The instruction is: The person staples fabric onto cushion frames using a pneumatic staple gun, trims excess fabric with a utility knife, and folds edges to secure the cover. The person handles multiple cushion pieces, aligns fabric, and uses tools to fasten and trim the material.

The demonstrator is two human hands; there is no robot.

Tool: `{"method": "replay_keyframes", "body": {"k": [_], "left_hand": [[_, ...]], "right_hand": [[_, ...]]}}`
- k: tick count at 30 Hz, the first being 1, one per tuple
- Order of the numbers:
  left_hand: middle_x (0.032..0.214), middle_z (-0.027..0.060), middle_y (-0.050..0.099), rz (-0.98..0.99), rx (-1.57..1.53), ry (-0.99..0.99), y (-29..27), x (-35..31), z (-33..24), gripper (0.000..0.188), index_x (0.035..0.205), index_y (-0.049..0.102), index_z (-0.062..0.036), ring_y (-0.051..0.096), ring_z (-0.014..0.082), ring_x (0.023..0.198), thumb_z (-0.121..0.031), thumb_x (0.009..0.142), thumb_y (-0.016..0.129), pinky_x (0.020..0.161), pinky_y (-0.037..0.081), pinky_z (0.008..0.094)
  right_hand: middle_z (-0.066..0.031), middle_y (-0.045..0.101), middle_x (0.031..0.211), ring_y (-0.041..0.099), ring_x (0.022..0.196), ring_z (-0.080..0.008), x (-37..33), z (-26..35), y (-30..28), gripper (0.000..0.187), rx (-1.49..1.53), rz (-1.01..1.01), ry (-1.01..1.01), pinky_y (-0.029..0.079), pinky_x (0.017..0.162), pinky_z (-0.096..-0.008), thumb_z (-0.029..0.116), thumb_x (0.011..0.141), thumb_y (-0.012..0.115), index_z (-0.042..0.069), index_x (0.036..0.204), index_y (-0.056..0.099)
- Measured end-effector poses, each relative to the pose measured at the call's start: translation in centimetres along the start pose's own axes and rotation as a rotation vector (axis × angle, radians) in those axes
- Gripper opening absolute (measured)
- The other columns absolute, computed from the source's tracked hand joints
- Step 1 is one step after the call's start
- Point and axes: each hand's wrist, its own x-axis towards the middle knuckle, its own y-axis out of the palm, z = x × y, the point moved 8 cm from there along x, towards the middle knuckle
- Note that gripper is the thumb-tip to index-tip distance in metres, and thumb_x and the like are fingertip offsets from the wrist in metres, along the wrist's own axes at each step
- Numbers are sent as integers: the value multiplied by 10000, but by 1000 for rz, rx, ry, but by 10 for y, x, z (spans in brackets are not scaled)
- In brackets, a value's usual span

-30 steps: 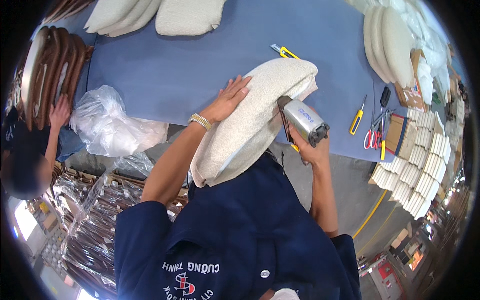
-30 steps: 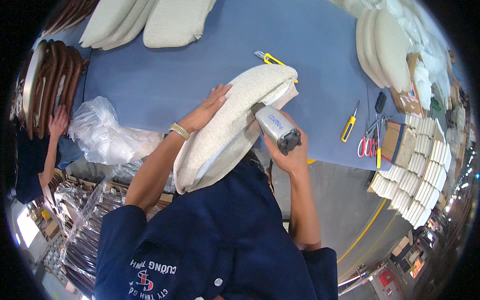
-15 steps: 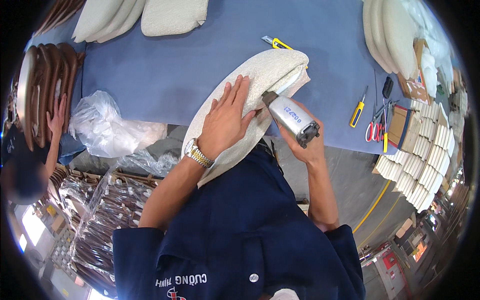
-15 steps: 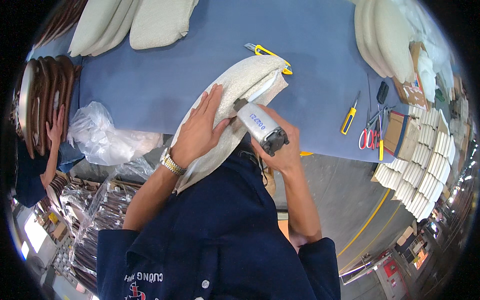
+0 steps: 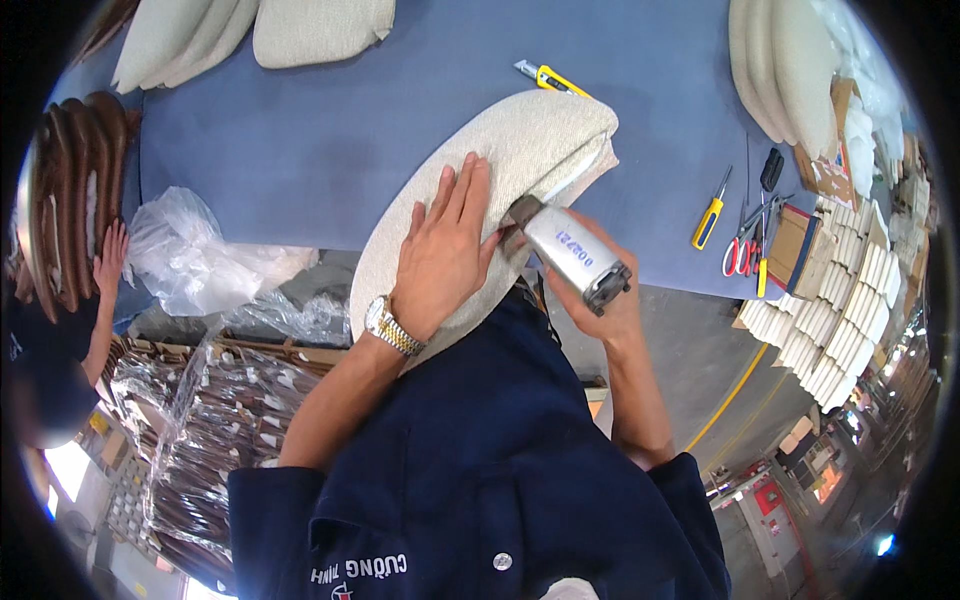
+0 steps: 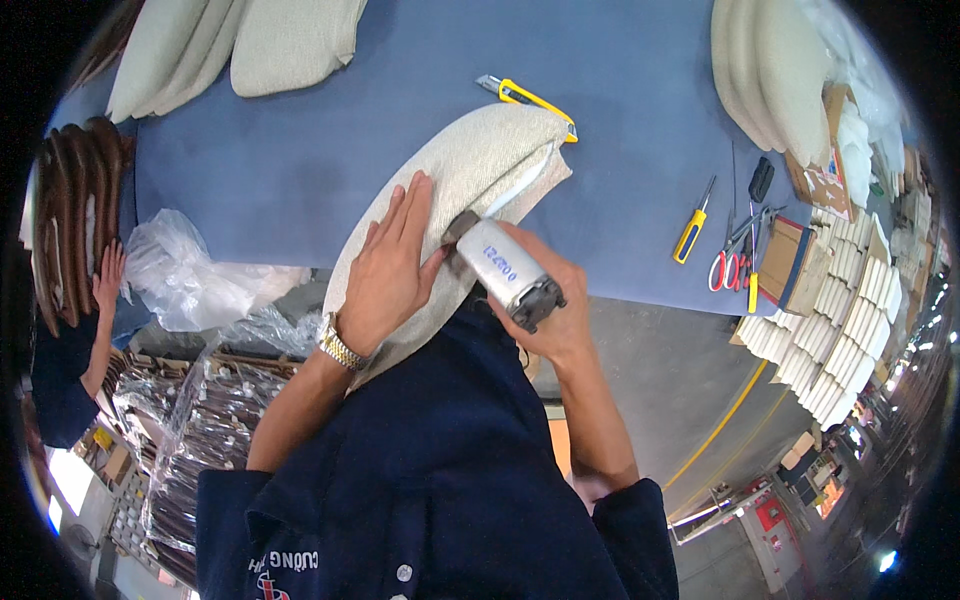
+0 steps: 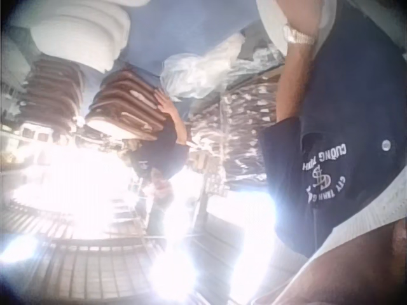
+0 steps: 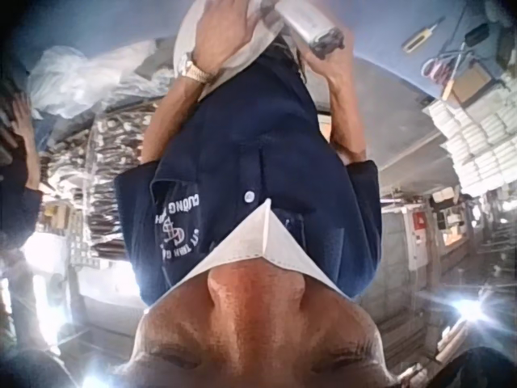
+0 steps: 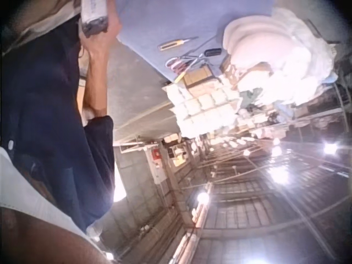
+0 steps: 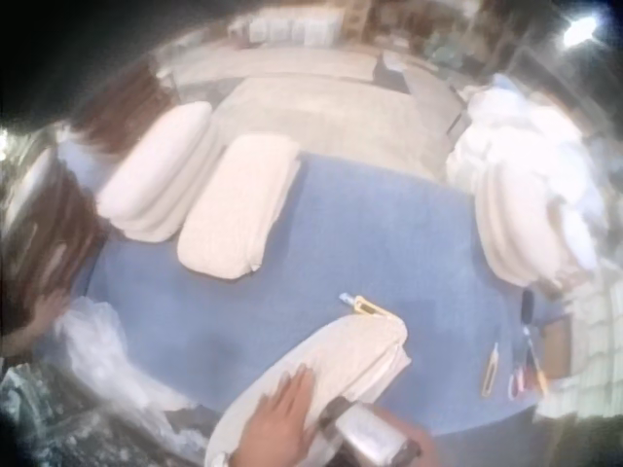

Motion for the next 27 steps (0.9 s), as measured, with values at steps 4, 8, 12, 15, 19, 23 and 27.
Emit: {"method": "replay_keyframes", "body": {"k": [4,8,12,15,19,23,27], "left_hand": [[1700,210,309,11,-13,-1,-6,-2,0,904,1659,222,-40,342,420,1547,-108,909,722,1155,440,579],[1693,211,322,12,-22,-5,-6,-3,0,918,1660,217,-38,349,415,1545,-50,882,703,1163,436,565],[1687,209,335,19,-7,-25,-8,1,2,936,1661,212,-37,363,423,1535,-30,860,698,1173,430,550],[1684,209,340,-15,-17,12,-8,3,3,942,1659,213,-36,370,423,1530,-25,853,699,1174,433,545],[1677,214,350,-4,-17,11,-14,0,4,945,1656,218,-30,371,407,1533,-10,840,694,1170,440,544],[1672,211,361,-19,-19,23,-10,-3,6,948,1654,222,-29,368,394,1537,15,824,678,1166,444,547],[1676,204,359,-5,45,-18,-3,-4,3,959,1653,227,-29,366,390,1540,47,806,669,1167,443,549]], "right_hand": [[-198,739,1259,738,1128,-363,-8,7,4,616,-23,-5,-136,578,971,-382,206,758,808,25,1334,684],[-203,743,1232,747,1100,-360,-5,30,6,574,-108,-10,-191,586,922,-381,197,792,786,19,1328,684],[-206,747,1198,749,1073,-367,-2,19,16,557,-82,-30,-29,585,886,-376,188,795,779,32,1322,688],[-211,745,1190,747,1072,-372,0,24,14,561,-68,-49,-136,585,890,-375,182,790,778,38,1324,687],[-203,747,1203,747,1061,-379,-10,22,17,567,-56,-48,-223,584,898,-392,197,793,778,34,1329,686],[-198,745,1223,748,1080,-372,-10,31,19,581,-80,-13,-195,583,914,-391,221,794,781,35,1335,683],[-196,745,1229,752,1080,-363,-10,28,24,589,-92,-4,-132,584,915,-385,225,793,794,35,1339,682]]}}
